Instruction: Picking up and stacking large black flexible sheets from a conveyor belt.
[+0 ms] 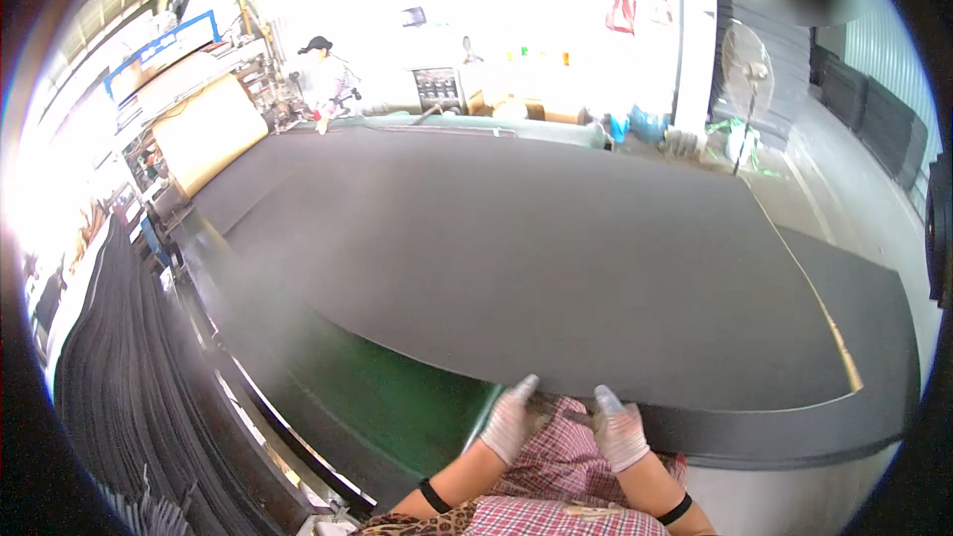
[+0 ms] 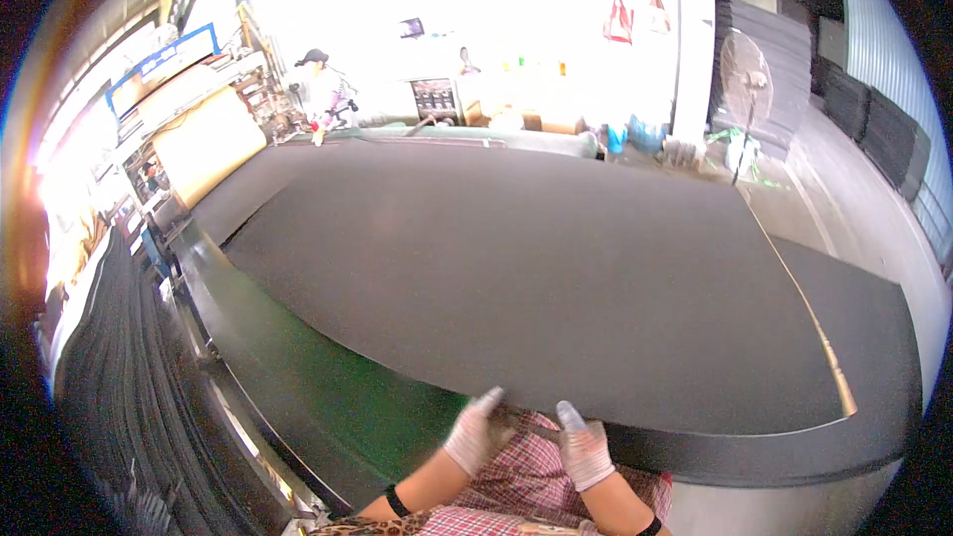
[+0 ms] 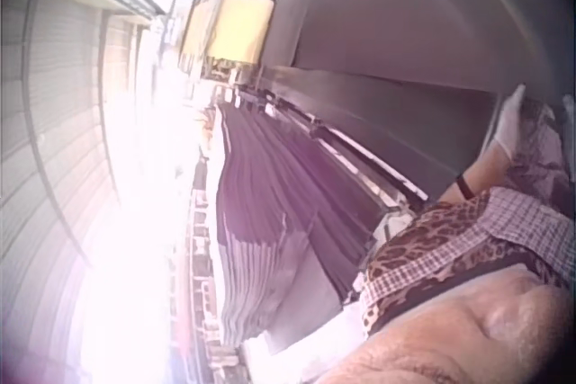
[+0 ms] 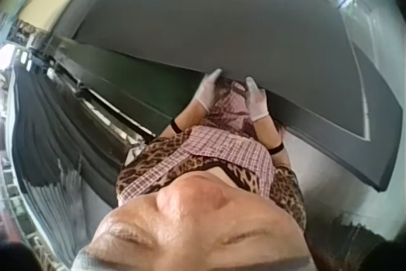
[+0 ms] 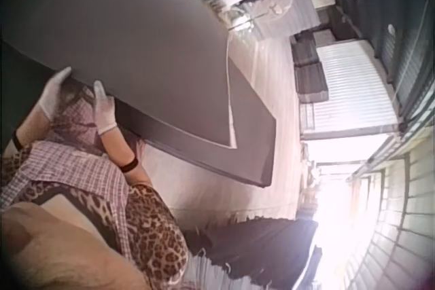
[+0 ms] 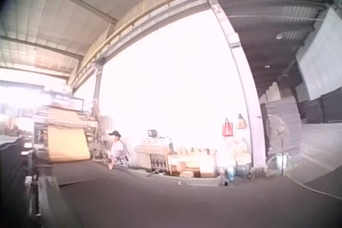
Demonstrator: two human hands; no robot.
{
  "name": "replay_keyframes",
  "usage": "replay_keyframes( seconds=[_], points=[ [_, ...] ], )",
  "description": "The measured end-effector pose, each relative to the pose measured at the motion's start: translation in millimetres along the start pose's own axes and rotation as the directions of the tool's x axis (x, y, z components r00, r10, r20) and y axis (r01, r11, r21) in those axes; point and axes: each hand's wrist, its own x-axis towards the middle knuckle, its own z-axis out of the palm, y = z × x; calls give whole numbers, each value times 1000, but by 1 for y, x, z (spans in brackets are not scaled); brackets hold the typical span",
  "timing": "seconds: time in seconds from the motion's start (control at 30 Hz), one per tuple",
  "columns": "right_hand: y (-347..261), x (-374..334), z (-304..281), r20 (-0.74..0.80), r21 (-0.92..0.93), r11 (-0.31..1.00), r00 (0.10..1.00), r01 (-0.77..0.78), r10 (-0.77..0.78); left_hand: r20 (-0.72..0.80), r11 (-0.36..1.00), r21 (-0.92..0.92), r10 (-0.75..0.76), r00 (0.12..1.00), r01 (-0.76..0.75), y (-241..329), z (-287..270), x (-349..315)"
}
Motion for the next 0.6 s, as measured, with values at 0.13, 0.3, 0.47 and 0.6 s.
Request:
replay_keyframes(
  seconds=[0.13, 0.3, 0.47, 0.6],
  points=[
    [-112, -38, -7, -439, 507, 842, 896, 186, 67, -335, 999, 49, 36, 942, -21, 38, -30, -6],
    [-88, -57, -57, -354, 23, 966, 902, -257, 248, -306, 922, -382, -59, 950, -66, 5, -111, 16],
    [17, -45, -81, -14, -849, 526, 997, -54, 81, -322, 1000, -13, -23, 946, 19, -3, -49, -3],
    [64, -94, -196, -354, -925, 131, 934, -356, 41, -244, 912, 390, 235, 941, -126, 23, -203, 24]
  ],
)
